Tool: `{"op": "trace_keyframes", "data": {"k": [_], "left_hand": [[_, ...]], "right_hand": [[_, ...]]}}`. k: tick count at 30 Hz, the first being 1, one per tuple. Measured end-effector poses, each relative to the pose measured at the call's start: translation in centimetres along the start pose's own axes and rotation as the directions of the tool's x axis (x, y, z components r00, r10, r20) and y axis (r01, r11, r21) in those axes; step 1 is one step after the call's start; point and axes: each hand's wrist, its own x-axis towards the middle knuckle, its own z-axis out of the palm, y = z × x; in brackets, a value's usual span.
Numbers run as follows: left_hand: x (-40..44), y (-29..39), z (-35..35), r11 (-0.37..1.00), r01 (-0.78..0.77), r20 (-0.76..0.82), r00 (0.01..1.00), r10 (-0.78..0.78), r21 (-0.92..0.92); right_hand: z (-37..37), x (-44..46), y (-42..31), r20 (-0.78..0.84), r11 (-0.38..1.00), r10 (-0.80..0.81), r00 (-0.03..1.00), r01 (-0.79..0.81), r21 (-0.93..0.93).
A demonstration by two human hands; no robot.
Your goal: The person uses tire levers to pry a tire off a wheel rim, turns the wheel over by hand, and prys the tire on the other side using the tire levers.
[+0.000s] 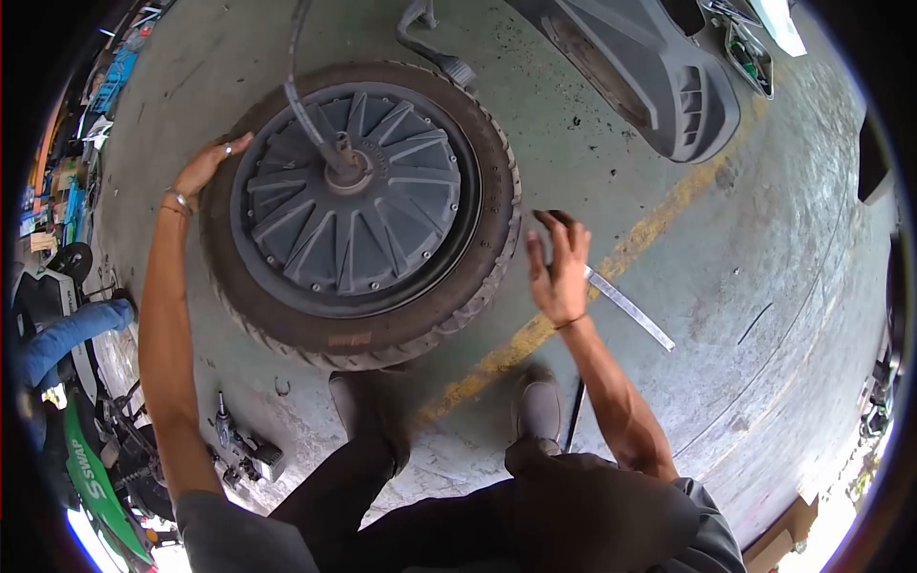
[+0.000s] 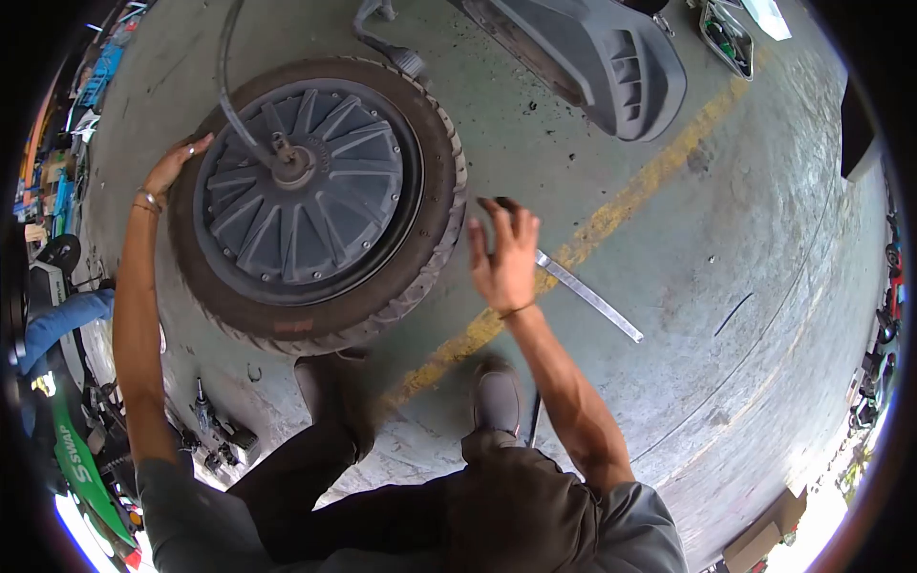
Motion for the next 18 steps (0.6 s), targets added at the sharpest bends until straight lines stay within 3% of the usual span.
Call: {"op": "trace_keyframes", "data": {"k": [3, 4, 6, 8, 11, 13, 17, 18], "left_hand": [[-2.1, 0.7, 1.6, 0.997, -0.042, -0.083, 0.996, 0.036, -0.069], [-3.1, 0.9, 2.3, 0.994, -0.057, -0.116, 0.992, 0.046, -0.095], [-5.4, 1.5, 3.9, 0.99, -0.058, -0.151, 0.988, 0.038, -0.13], [-7.3, 1.6, 4.6, 0.997, -0.024, -0.273, 0.962, 0.002, -0.078], [-7.6, -0.1, 5.3, 0.994, 0.09, -0.496, 0.867, -0.05, 0.056], [-7.5, -0.9, 5.4, 0.988, 0.137, -0.532, 0.843, -0.077, 0.075], [-8.7, 0.1, 5.7, 0.972, 0.217, -0.567, 0.814, -0.127, 0.093], [-8.9, 0.2, 6.1, 0.965, 0.244, -0.562, 0.813, -0.153, 0.091]], "right_hand": [[-6.8, -4.4, 6.3, 0.067, 0.928, 0.08, 0.995, -0.049, -0.37], [-8.9, -6.5, 8.2, 0.103, 0.888, 0.156, 0.982, -0.094, -0.45], [-12.2, -10.9, 12.3, 0.227, 0.838, 0.19, 0.955, -0.037, -0.544], [-13.3, -13.7, 14.9, 0.176, 0.875, 0.137, 0.975, -0.035, -0.483], [-14.2, -13.9, 15.6, 0.185, 0.844, 0.162, 0.969, -0.039, -0.534], [-14.2, -12.9, 15.8, 0.205, 0.835, 0.181, 0.962, -0.041, -0.548], [-15.0, -11.7, 15.5, 0.409, 0.886, 0.148, 0.901, 0.063, -0.459], [-15.8, -11.1, 14.1, 0.458, 0.902, 0.243, 0.855, -0.026, -0.43]]}}
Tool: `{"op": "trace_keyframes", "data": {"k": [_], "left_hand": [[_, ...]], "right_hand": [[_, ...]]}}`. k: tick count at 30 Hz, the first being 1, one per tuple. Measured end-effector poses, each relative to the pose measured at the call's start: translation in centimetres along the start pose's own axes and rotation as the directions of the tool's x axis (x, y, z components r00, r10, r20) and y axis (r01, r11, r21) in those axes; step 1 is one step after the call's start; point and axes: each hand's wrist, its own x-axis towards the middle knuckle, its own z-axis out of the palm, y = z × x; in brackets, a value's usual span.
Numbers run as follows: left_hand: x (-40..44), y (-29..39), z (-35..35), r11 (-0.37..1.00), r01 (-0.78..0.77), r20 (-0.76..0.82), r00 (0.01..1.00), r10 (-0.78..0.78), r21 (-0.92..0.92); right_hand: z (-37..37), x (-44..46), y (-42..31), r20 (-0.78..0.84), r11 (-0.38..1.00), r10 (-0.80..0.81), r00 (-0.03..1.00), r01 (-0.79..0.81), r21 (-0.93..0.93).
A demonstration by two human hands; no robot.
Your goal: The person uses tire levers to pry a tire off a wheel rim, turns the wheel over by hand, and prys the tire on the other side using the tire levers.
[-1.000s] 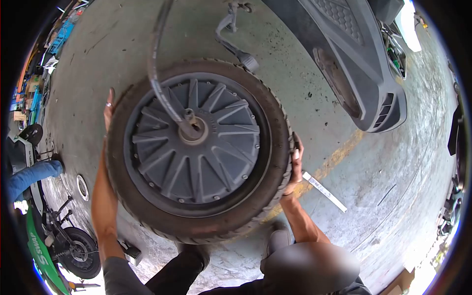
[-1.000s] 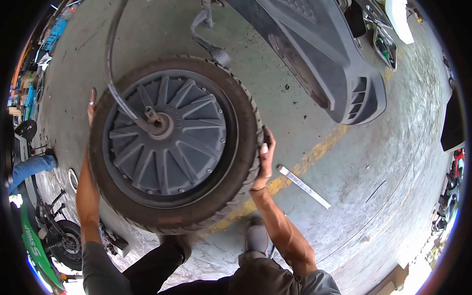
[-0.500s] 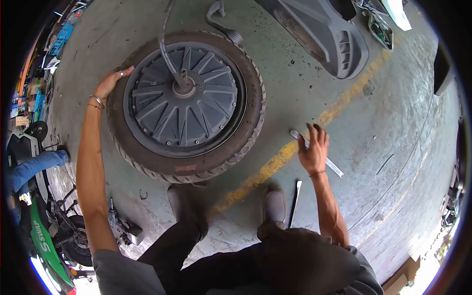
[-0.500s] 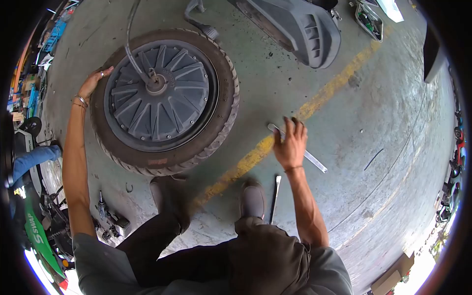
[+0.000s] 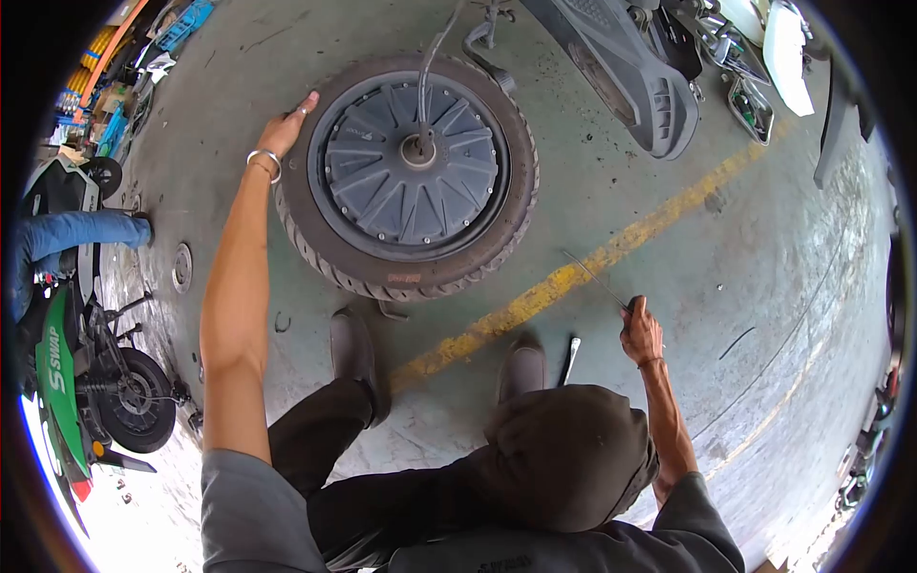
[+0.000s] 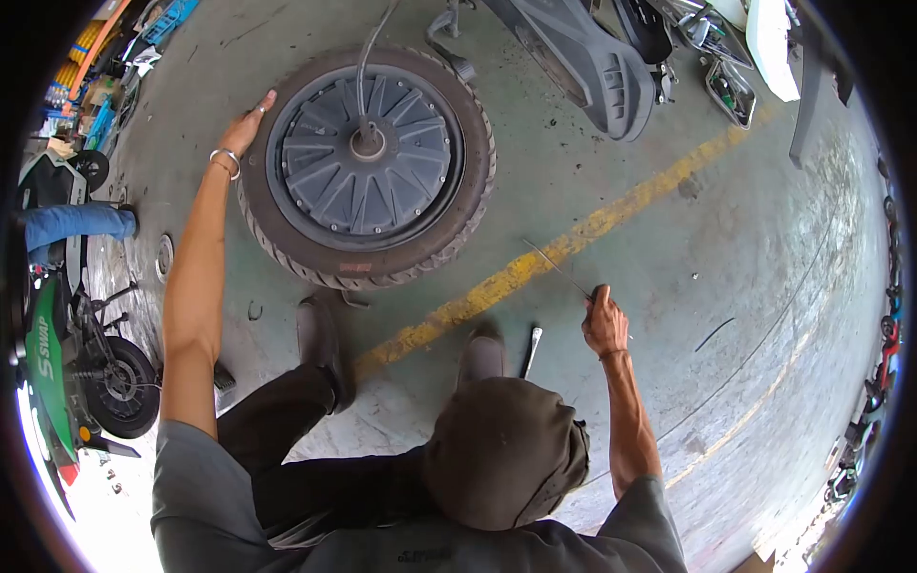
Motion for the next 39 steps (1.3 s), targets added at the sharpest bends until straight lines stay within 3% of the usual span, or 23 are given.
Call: {"op": "trace_keyframes", "data": {"k": [2, 4, 6, 9, 13, 20, 22, 26, 29, 32, 39], "left_hand": [[-0.7, 0.5, -0.1, 1.0, -0.004, -0.014, 1.0, 0.003, -0.021], [-1.1, 0.7, 0.1, 0.999, -0.028, -0.018, 0.999, 0.027, -0.026], [0.1, -0.4, 0.6, 0.999, -0.014, 0.012, 1.0, 0.014, -0.034], [0.2, -0.5, 0.2, 0.997, -0.029, 0.009, 1.0, 0.029, -0.073], [-0.9, 0.6, -0.1, 1.0, -0.022, 0.02, 1.0, 0.023, -0.022], [1.2, -1.2, 0.3, 0.977, -0.092, 0.133, 0.984, 0.119, -0.192], [0.9, -1.2, -0.1, 0.967, -0.072, 0.179, 0.977, 0.118, -0.243], [3.1, -2.9, 0.1, 0.912, -0.232, 0.215, 0.925, 0.315, -0.337], [2.8, -2.5, 0.4, 0.936, -0.19, 0.172, 0.953, 0.248, -0.295], [1.1, -1.1, 0.3, 0.938, -0.219, 0.145, 0.954, 0.264, -0.269], [1.5, -1.9, 0.4, 0.931, -0.267, 0.085, 0.952, 0.296, -0.25]], "right_hand": [[-2.5, 0.0, -2.2, 0.196, 0.981, 0.119, 0.973, -0.147, 0.131], [-3.7, -1.2, -4.5, -0.049, 0.976, -0.051, 0.998, 0.06, 0.208], [-5.5, -2.1, -8.3, -0.337, 0.91, -0.256, 0.906, 0.344, 0.233], [-7.6, -2.2, -12.0, -0.202, 0.892, -0.273, 0.941, 0.326, 0.313], [-7.9, -1.6, -15.4, -0.044, 0.933, -0.155, 0.987, 0.161, 0.321], [-6.1, -1.6, -15.9, 0.007, 0.872, -0.199, 0.98, 0.173, 0.458], [-6.4, -1.3, -16.6, -0.007, 0.88, -0.191, 0.981, 0.175, 0.441], [-7.9, -0.7, -17.4, 0.042, 0.914, -0.169, 0.985, 0.14, 0.38], [-10.3, 0.1, -18.7, 0.154, 0.967, -0.118, 0.981, 0.079, 0.241], [-10.4, 0.9, -18.5, 0.098, 0.952, -0.178, 0.979, 0.146, 0.269], [-13.1, 3.0, -19.7, 0.175, 0.968, -0.225, 0.958, 0.2, 0.148]]}}
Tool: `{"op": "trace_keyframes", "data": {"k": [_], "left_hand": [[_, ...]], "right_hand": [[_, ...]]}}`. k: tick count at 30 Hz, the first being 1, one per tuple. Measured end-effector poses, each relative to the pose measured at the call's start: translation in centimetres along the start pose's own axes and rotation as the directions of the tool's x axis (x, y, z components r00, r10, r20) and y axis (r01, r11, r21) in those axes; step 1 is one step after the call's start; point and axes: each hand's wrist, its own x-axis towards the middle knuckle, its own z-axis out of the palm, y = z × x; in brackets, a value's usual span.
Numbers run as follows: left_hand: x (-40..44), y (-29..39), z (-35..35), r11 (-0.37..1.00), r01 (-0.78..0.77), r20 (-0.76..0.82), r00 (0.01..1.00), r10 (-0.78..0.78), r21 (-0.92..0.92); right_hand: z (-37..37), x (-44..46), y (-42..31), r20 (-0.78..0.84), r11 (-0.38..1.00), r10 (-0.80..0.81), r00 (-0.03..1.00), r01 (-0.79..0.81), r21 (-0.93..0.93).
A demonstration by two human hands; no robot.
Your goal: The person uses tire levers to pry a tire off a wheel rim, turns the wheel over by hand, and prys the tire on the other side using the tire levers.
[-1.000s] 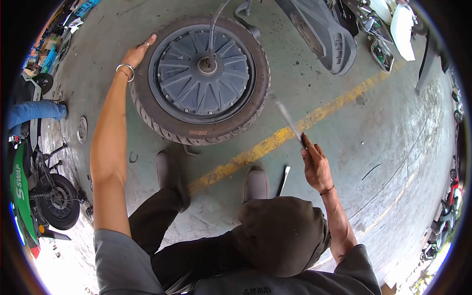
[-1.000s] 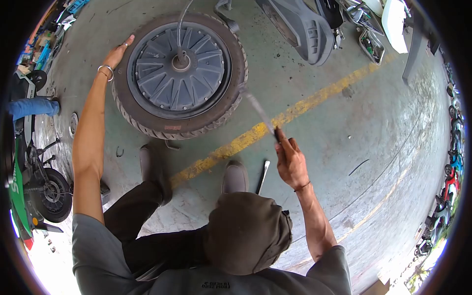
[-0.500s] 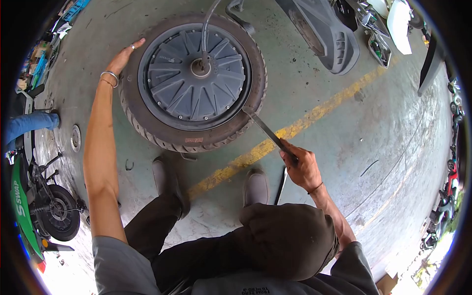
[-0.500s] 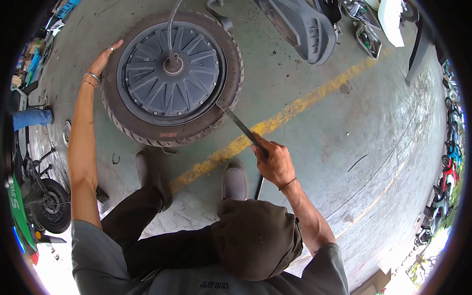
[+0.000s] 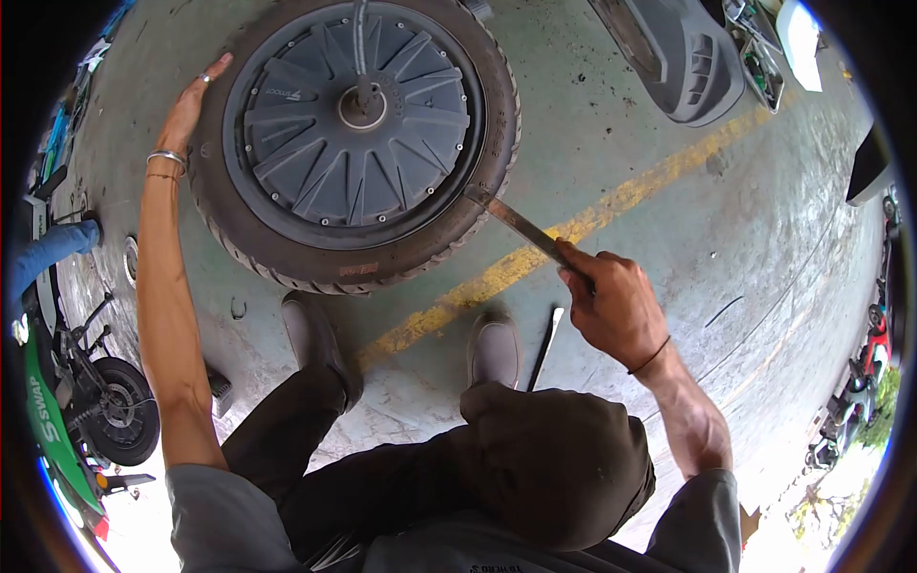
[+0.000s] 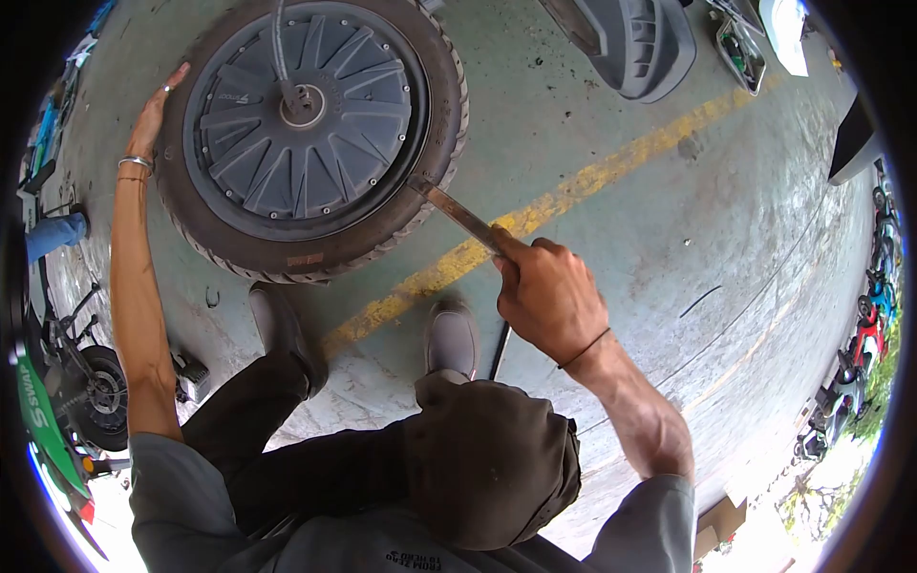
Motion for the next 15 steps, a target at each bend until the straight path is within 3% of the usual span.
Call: {"op": "trace_keyframes", "data": {"k": [4, 7, 10, 13, 15], "left_hand": [[0.6, -1.0, -0.4, 0.998, -0.037, 0.003, 0.999, 0.037, 0.045], [0.2, -0.4, -0.2, 0.999, 0.031, -0.029, 0.999, -0.03, 0.027], [0.7, -2.0, -0.6, 0.997, -0.022, -0.005, 1.0, 0.021, -0.074], [0.9, -1.9, -0.6, 0.999, 0.015, -0.033, 0.999, -0.016, -0.043], [0.5, -1.1, -0.4, 0.998, 0.028, -0.034, 0.999, -0.029, -0.049]], "right_hand": [[-1.6, 1.1, 0.1, 0.098, 0.999, 0.03, 0.995, -0.034, 0.041], [-1.8, 1.5, 0.2, 0.101, 1.0, 0.006, 0.995, -0.008, 0.024], [-3.1, 2.8, -0.2, 0.171, 1.0, 0.004, 0.985, -0.007, 0.014], [-2.7, 3.3, 0.5, 0.211, 0.998, 0.025, 0.977, -0.038, 0.058], [-1.1, 3.1, 2.5, 0.118, 0.993, -0.056, 0.991, 0.043, 0.111]]}}
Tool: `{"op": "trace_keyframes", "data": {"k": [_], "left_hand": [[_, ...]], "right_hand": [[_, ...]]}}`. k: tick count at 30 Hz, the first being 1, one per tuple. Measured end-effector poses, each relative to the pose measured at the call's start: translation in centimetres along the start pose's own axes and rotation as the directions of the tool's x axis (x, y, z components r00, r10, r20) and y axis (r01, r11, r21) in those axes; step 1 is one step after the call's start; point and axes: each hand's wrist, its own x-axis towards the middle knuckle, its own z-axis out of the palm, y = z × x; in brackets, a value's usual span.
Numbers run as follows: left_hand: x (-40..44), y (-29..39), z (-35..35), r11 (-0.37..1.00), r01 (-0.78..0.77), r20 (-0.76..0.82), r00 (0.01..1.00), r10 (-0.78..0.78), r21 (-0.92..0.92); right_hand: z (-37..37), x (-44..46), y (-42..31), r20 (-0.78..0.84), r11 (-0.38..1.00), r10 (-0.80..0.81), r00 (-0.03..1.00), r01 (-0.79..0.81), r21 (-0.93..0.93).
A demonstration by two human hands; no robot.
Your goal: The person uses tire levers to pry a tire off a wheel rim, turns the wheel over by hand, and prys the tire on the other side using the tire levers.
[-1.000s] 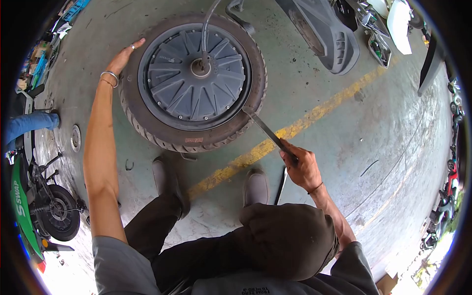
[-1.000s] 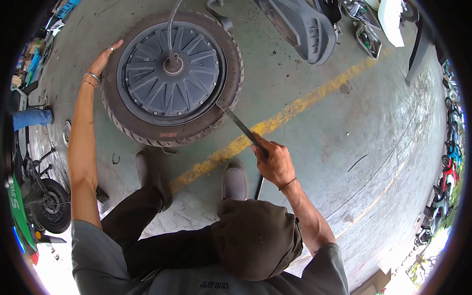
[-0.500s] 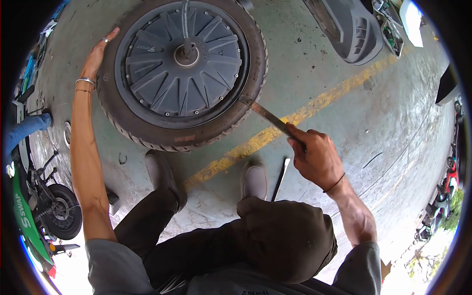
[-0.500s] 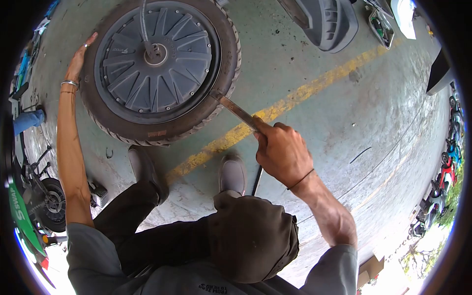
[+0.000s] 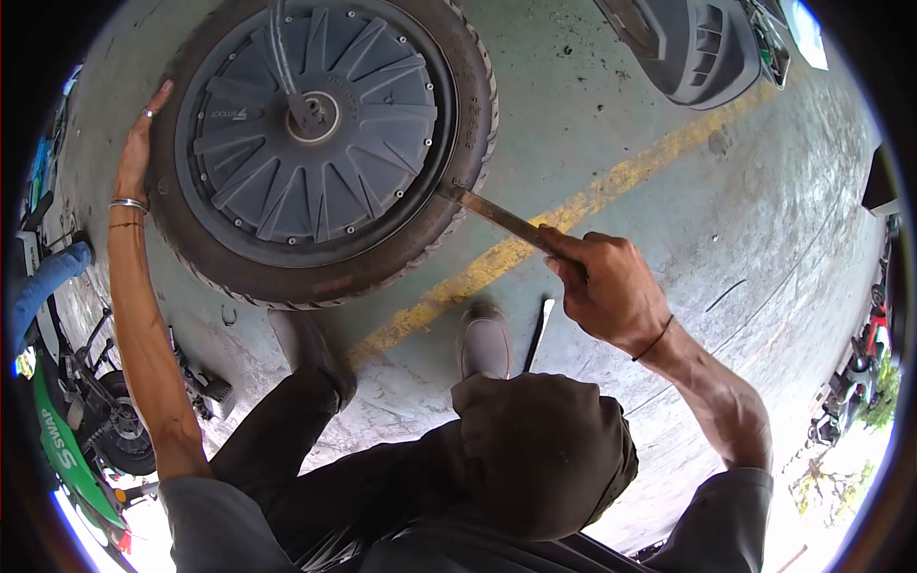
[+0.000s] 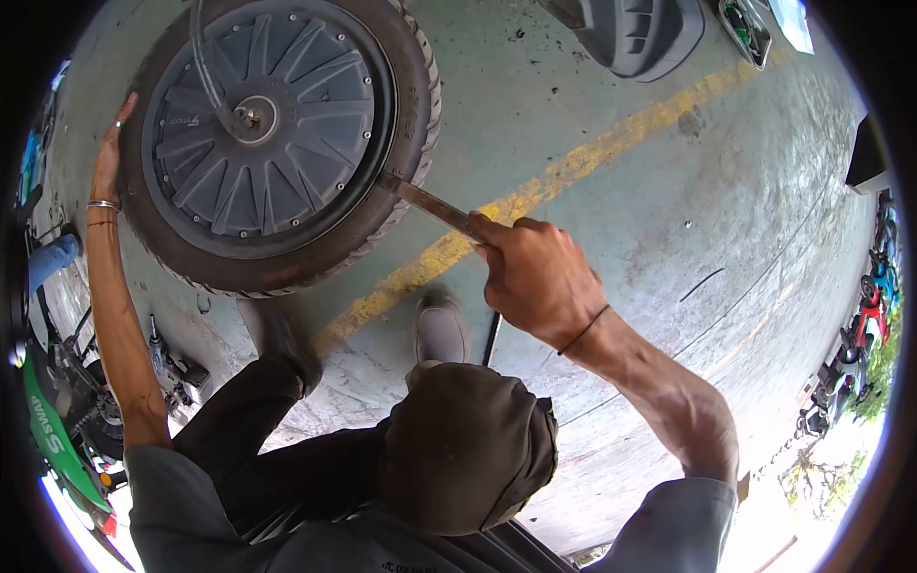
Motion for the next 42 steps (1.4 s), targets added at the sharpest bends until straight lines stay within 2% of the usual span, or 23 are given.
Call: {"op": "trace_keyframes", "data": {"k": [3, 6, 9, 11, 12, 13, 14, 17, 20, 22, 24, 25, 28, 34, 37, 40, 41, 42], "left_hand": [[-0.5, 0.4, -0.1, 1.0, -0.001, -0.011, 1.0, 0.001, 0.018], [-0.2, 0.0, 0.0, 0.998, -0.041, -0.007, 0.999, 0.041, 0.044], [-0.2, -0.4, -0.6, 0.995, -0.079, -0.013, 0.997, 0.08, 0.067], [0.0, -0.3, -0.2, 0.995, -0.073, -0.007, 0.997, 0.073, 0.066], [0.3, -0.3, -0.2, 0.994, -0.08, -0.01, 0.997, 0.081, 0.073], [0.2, -0.3, -0.3, 0.992, -0.091, -0.014, 0.996, 0.093, 0.083], [0.1, -0.5, -0.6, 0.991, -0.102, -0.014, 0.994, 0.104, 0.09], [0.3, -1.5, -0.9, 0.986, -0.124, 0.001, 0.992, 0.125, 0.114], [0.3, -1.5, -0.9, 0.986, -0.117, 0.004, 0.993, 0.118, 0.119], [0.3, -0.9, -0.7, 0.992, -0.076, -0.003, 0.997, 0.077, 0.101], [0.9, -1.4, -1.3, 0.984, -0.139, -0.005, 0.99, 0.141, 0.113], [0.4, -1.6, -1.3, 0.981, -0.149, 0.022, 0.989, 0.148, 0.123], [-0.4, -0.4, 0.1, 0.999, 0.046, -0.084, 0.995, -0.048, -0.026], [-1.4, -2.1, -0.9, 0.978, 0.02, -0.211, 0.977, 0.025, 0.209], [-0.7, -1.0, -0.4, 0.893, 0.113, -0.291, 0.956, 0.021, 0.436], [0.1, 1.8, 1.6, 0.854, 0.201, -0.341, 0.94, -0.03, 0.48], [1.1, 2.2, 1.2, 0.841, 0.197, -0.295, 0.954, -0.047, 0.505], [2.8, 2.2, 0.8, 0.828, 0.192, -0.247, 0.967, -0.067, 0.526]], "right_hand": [[2.9, -0.2, 4.8, -0.058, 0.974, -0.054, 0.997, 0.066, 0.217], [8.7, 1.8, 11.4, -0.161, 0.864, -0.172, 0.972, 0.227, 0.45], [11.6, 3.2, 13.8, -0.215, 0.815, -0.199, 0.956, 0.283, 0.505], [12.1, 2.2, 14.0, -0.171, 0.81, -0.152, 0.973, 0.222, 0.543], [11.0, 2.6, 13.6, -0.17, 0.813, -0.144, 0.975, 0.215, 0.542], [9.6, 2.0, 12.4, -0.091, 0.855, -0.066, 0.994, 0.103, 0.508], [9.0, 1.5, 11.5, -0.19, 0.888, -0.152, 0.97, 0.219, 0.404], [8.0, -1.0, 6.5, -0.129, 0.924, 0.066, 0.989, -0.012, 0.381], [7.3, -0.5, 7.1, -0.156, 0.944, -0.013, 0.988, 0.064, 0.325], [9.1, 1.5, 10.6, -0.161, 0.902, -0.055, 0.985, 0.118, 0.416], [11.9, 3.7, 13.7, -0.291, 0.814, -0.217, 0.932, 0.338, 0.473], [12.2, 4.0, 13.9, -0.287, 0.816, -0.223, 0.932, 0.339, 0.468], [12.1, 4.3, 14.2, -0.27, 0.83, -0.217, 0.938, 0.323, 0.455], [10.1, 2.2, 11.1, -0.229, 0.884, -0.172, 0.958, 0.252, 0.393], [9.5, 0.7, 9.5, -0.223, 0.901, -0.131, 0.966, 0.21, 0.38], [10.0, -0.5, 7.9, -0.223, 0.908, -0.114, 0.968, 0.193, 0.371], [10.9, -0.8, 7.6, -0.285, 0.88, -0.142, 0.948, 0.253, 0.402], [11.6, -1.0, 7.0, -0.303, 0.892, -0.126, 0.945, 0.242, 0.383]]}}
